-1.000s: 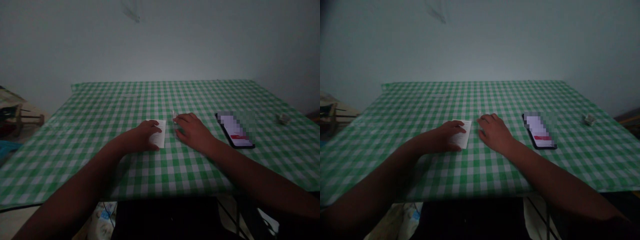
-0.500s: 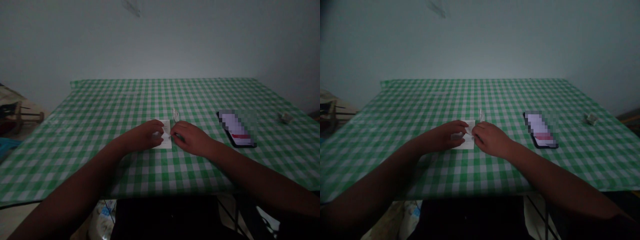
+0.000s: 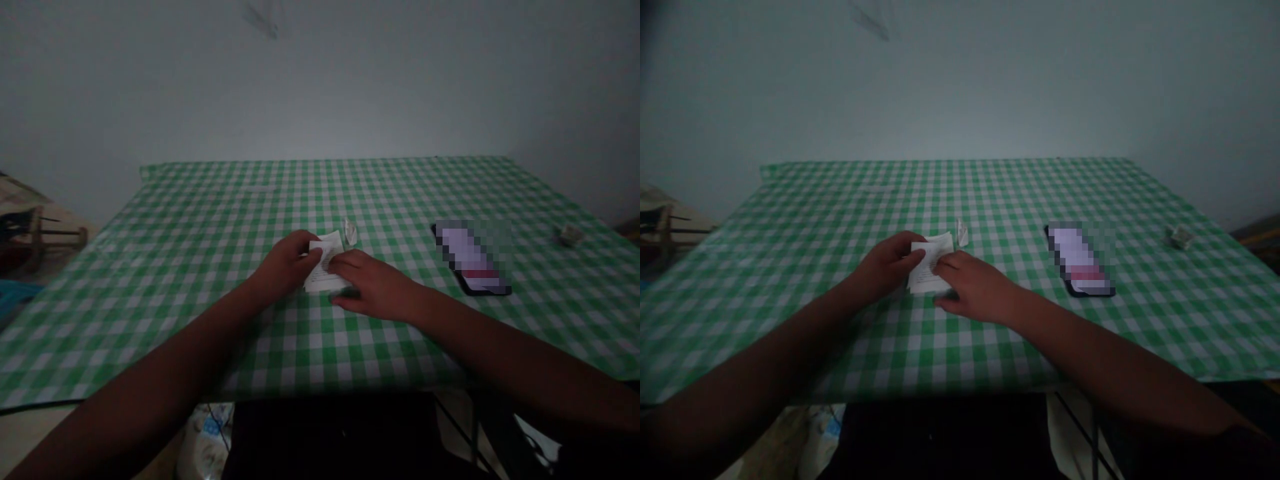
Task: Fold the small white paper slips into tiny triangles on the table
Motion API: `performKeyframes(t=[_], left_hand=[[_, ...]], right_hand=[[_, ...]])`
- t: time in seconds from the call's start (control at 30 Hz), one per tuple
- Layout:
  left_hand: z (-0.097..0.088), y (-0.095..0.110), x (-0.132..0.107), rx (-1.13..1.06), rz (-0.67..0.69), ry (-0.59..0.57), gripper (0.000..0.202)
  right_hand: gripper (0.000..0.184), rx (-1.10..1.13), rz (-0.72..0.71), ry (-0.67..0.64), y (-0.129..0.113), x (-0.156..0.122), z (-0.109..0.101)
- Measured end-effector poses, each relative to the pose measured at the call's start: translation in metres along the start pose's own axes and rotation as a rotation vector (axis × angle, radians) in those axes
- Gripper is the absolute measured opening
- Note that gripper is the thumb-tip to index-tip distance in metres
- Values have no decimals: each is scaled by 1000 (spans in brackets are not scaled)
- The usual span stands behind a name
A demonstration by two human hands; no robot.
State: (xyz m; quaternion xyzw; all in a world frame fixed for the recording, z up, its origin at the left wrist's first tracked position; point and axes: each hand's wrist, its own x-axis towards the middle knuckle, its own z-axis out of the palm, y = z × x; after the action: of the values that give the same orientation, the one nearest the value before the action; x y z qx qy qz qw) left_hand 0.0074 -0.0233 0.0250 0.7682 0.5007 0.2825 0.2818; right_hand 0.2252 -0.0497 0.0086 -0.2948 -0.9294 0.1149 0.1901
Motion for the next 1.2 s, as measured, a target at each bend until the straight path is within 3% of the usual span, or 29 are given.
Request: performKeyframes(t=[0.13,0.2,0.27,0.4,0.53,0.73,0.8,0.87,1.03,1.2], left_hand=[[-4,-2,-1,158,190,57,34],[-7,-3,-3,284,321,12,47],[-12,-2,-5,432,402,-74,46],[-20,0,-9,610,406,-268,44],[-25,1,-15,668,405,-363,54],[-28,12,-21,658,409,-363,38],[-28,15,-21,655,406,-367,41],[-26,16,-21,662,404,-370,45],[-25,17,-17,677,412,-357,24],[-30,23,-13,671,469,-305,21]], right_hand=[[47,-48,-2,-31,0,1,-1],[42,-68,22,-43,1,1,-2],[36,-87,47,-51,1,2,-5],[30,-141,62,-78,1,3,-9],[28,-199,87,-121,2,3,-12],[28,-228,93,-121,3,3,-14],[28,-232,110,-119,1,2,-14],[33,-237,136,-109,-1,2,-13],[56,-238,179,-60,-8,3,-6],[53,-197,127,11,-11,6,1]])
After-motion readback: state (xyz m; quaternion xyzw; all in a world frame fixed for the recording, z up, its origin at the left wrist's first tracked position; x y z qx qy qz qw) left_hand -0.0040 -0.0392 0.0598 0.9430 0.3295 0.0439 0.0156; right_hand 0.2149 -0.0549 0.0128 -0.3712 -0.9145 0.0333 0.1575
